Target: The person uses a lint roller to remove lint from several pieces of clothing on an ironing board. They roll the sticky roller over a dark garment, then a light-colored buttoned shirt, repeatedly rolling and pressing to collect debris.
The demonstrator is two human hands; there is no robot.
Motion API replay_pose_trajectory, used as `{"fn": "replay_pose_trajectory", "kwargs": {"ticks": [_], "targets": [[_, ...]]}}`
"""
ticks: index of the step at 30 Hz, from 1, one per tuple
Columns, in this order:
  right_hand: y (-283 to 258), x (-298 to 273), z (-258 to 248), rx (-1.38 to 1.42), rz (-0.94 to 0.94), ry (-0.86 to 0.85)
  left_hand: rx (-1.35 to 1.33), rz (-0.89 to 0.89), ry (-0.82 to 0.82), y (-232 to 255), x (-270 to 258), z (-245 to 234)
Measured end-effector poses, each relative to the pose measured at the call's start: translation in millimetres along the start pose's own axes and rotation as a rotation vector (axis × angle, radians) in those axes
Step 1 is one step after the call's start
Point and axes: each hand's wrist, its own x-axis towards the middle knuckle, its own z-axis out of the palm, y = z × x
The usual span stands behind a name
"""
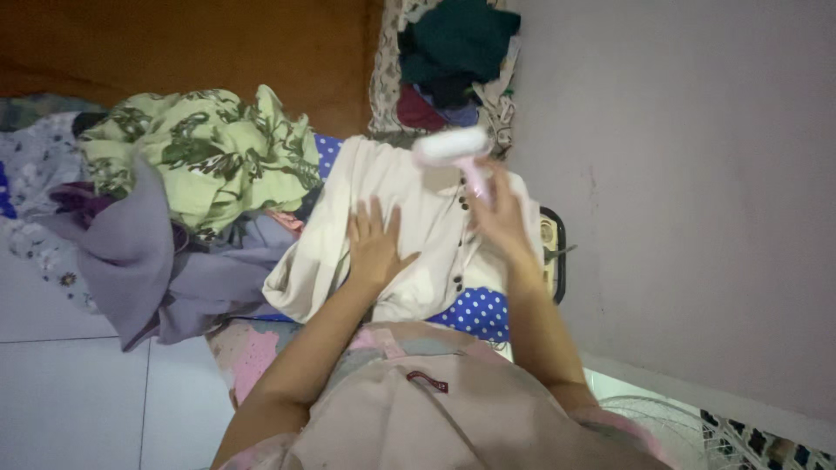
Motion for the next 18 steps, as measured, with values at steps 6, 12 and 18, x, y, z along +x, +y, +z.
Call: {"fn": "replay_pose_trajectory", "kwargs": {"ticks": [6, 12, 18], "targets": [[95.5, -19.9, 56.0, -0.164, -0.396, 0.103, -0.225, -0.297, 0.095, -15.3, -2.1, -4.3], [137.7, -5.4, 86.5, -0.47, -0.474, 0.093, -0.153, -0.162, -0.065, -21.2, 10.5, -22.4], [117.9, -21.1, 69.3, -0.526, -0.328, 0.005, -0.149, -0.206, -0.113, -26.1, 4.9, -39.6]]}}
